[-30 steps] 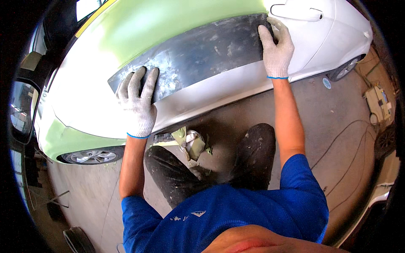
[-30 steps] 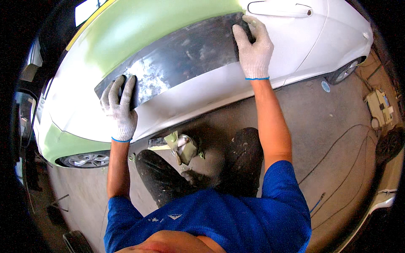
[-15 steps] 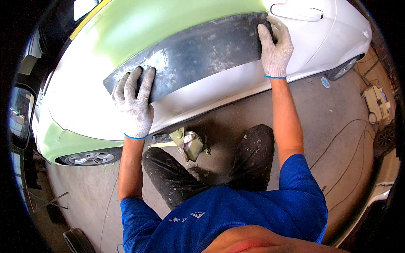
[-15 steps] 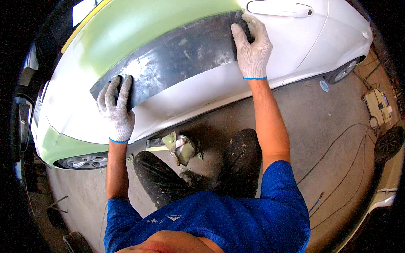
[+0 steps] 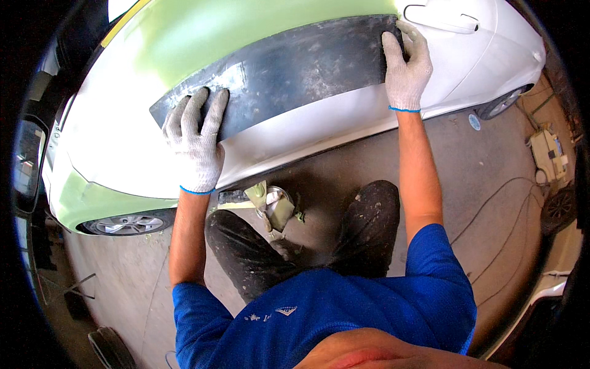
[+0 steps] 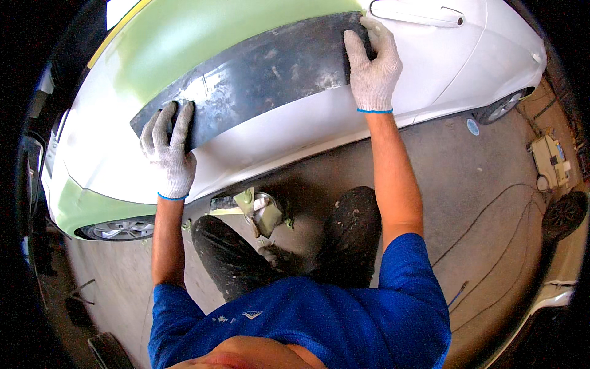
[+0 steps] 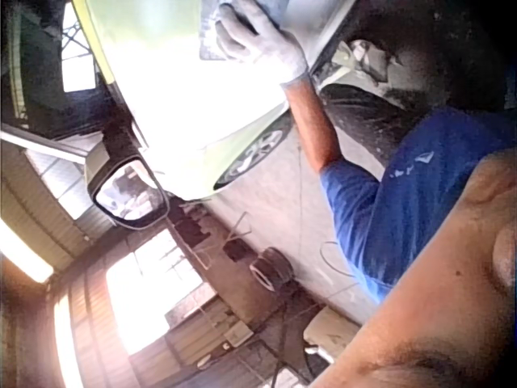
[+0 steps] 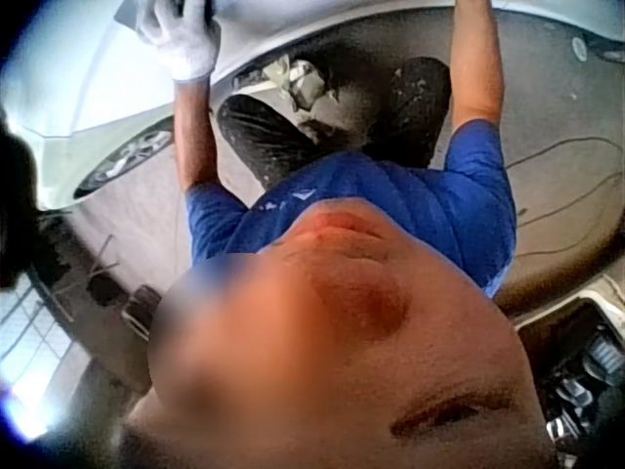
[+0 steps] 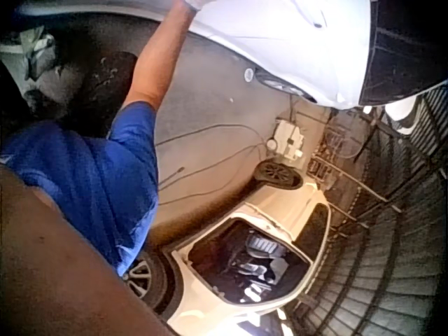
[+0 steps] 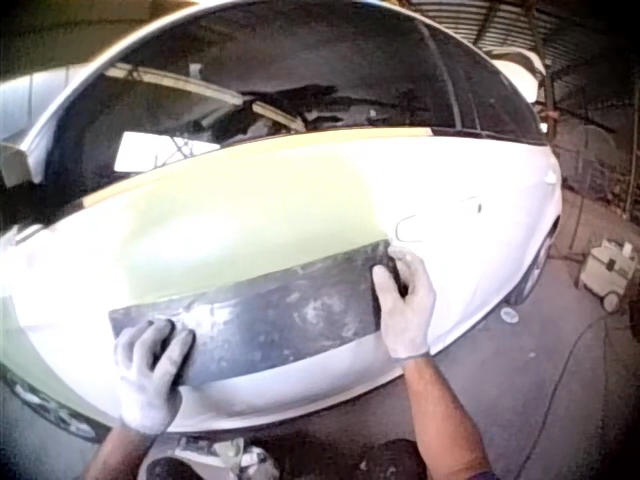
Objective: The person applies green body filler to a white car door using a putty knife, then smooths and levels the filler with a sanding block. The person repeats the application and smoothing steps on the same area.
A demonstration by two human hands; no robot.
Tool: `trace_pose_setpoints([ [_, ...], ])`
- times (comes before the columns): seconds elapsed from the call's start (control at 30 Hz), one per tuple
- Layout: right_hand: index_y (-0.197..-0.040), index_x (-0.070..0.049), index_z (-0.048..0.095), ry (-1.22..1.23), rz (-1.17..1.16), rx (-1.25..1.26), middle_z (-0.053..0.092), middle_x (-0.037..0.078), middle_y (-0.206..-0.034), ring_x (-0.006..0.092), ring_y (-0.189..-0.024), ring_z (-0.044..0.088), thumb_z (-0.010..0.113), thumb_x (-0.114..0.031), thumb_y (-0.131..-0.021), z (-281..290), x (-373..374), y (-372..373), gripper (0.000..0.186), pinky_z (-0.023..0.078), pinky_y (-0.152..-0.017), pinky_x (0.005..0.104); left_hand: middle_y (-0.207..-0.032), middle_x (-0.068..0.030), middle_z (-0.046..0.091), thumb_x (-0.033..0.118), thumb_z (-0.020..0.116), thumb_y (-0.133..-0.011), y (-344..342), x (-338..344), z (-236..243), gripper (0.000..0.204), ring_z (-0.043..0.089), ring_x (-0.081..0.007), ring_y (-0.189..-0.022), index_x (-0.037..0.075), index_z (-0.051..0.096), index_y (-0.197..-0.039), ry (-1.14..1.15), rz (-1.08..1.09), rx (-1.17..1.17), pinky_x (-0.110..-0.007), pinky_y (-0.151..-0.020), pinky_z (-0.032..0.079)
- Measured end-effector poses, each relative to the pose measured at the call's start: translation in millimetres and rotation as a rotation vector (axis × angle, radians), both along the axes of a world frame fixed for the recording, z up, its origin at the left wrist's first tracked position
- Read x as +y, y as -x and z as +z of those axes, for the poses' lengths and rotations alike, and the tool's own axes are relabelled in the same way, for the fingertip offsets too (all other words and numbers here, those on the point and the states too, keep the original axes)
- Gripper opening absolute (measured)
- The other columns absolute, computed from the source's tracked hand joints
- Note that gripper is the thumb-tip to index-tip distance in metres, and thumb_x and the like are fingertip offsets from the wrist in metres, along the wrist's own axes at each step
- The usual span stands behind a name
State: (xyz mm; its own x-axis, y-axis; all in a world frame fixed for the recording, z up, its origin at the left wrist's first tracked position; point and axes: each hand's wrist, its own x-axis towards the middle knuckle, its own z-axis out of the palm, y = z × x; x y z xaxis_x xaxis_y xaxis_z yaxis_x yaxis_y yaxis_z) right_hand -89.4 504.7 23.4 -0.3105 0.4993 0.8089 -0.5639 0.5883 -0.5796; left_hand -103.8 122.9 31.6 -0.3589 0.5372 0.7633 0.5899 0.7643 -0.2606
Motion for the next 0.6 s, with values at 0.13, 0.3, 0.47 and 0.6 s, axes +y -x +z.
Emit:
trace_pose_setpoints([
  [0.13,-0.122,-0.001,0.068,-0.023,-0.036,-0.007,0.073,0.013,-0.112,0.0192,-0.1,0.07,0.079,-0.023,-0.092,3,-2,-2,0.039,0.056,-0.089,0.0343,-0.139,-0.0073,0.06,-0.013,0.059,-0.062,-2,0,2,0.089,0.054,-0.033,-0.126,0.026,0.062,-0.141,-0.006,0.003,-0.03,-0.049,-0.11,0.04],
  [0.3,-0.122,0.0,0.067,0.031,-0.059,-0.163,0.073,0.014,-0.111,0.0205,-0.099,0.07,0.078,-0.021,-0.092,5,-11,-17,0.038,0.056,-0.089,0.0342,-0.138,-0.0073,0.06,-0.016,0.058,-0.062,-5,-3,-1,0.088,0.055,-0.0332,-0.125,0.026,0.064,-0.139,-0.015,-0.031,-0.089,-0.047,-0.109,0.042],
  [0.47,-0.122,0.001,0.067,0.001,-0.108,-0.355,0.074,0.015,-0.11,0.0208,-0.101,0.071,0.077,-0.019,-0.092,12,-10,-38,0.038,0.056,-0.088,0.0332,-0.133,-0.009,0.061,-0.011,0.062,-0.061,-29,0,13,0.082,0.056,-0.034,-0.121,0.024,0.066,-0.135,0.017,-0.036,-0.253,-0.047,-0.106,0.044],
  [0.6,-0.123,0.001,0.066,0.048,-0.054,-0.338,0.073,0.014,-0.108,0.0195,-0.101,0.07,0.076,-0.016,-0.093,19,-20,-47,0.036,0.056,-0.087,0.0331,-0.137,-0.008,0.06,-0.013,0.06,-0.063,-36,-5,9,0.085,0.055,-0.0337,-0.124,0.024,0.064,-0.139,0.027,-0.015,-0.234,-0.047,-0.11,0.042],
])
